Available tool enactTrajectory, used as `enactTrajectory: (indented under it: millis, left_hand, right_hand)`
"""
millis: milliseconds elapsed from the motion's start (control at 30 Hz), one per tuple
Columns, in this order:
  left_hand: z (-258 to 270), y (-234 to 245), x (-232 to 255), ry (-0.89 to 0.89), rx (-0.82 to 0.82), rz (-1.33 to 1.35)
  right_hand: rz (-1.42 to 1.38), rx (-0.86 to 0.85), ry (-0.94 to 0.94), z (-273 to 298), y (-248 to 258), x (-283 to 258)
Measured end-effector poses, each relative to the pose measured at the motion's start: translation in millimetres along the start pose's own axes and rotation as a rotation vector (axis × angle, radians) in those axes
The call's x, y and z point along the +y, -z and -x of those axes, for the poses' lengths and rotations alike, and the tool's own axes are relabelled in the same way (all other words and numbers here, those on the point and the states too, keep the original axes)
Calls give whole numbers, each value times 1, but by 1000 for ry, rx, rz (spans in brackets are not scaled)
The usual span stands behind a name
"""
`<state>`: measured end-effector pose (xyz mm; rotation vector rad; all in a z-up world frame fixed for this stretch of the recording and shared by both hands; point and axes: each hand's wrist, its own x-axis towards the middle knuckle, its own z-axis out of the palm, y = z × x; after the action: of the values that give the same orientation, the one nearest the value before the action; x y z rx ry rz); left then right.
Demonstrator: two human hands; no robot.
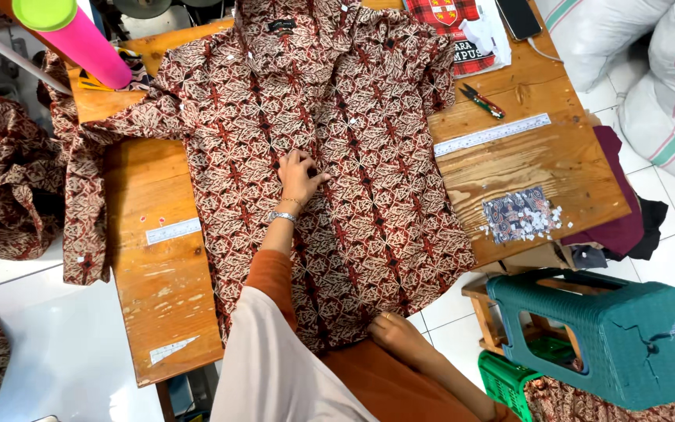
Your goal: The person folds a patterned shirt on a wooden table, aligning the sleeves and smoothing the fabric. The person then hands the folded shirt to a coworker at a sewing machine and returns to the table to fold another shirt.
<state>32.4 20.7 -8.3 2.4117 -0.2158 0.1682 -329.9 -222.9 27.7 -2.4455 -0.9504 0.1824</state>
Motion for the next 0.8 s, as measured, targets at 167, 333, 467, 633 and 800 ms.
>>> enactTrajectory:
  millis: [167, 333, 467, 633, 800]
  left_hand:
    - [-1, -6, -9, -16, 35, 59]
    - [-9, -5, -7, 66, -10, 143]
    - [-5, 2, 3, 42, 13, 58]
    - [-4, 8, 25, 124, 41, 54]
    - [-1, -16, 24, 215, 56, 138]
  right_hand:
    - [-87, -74, -75, -10, 16, -2]
    - [-73, -122, -81, -4, 9, 2]
    - [-22, -141, -55, -6, 9, 5]
    - [-6, -115, -41, -5, 10, 3]
    - [6, -144, -108, -1, 4, 3]
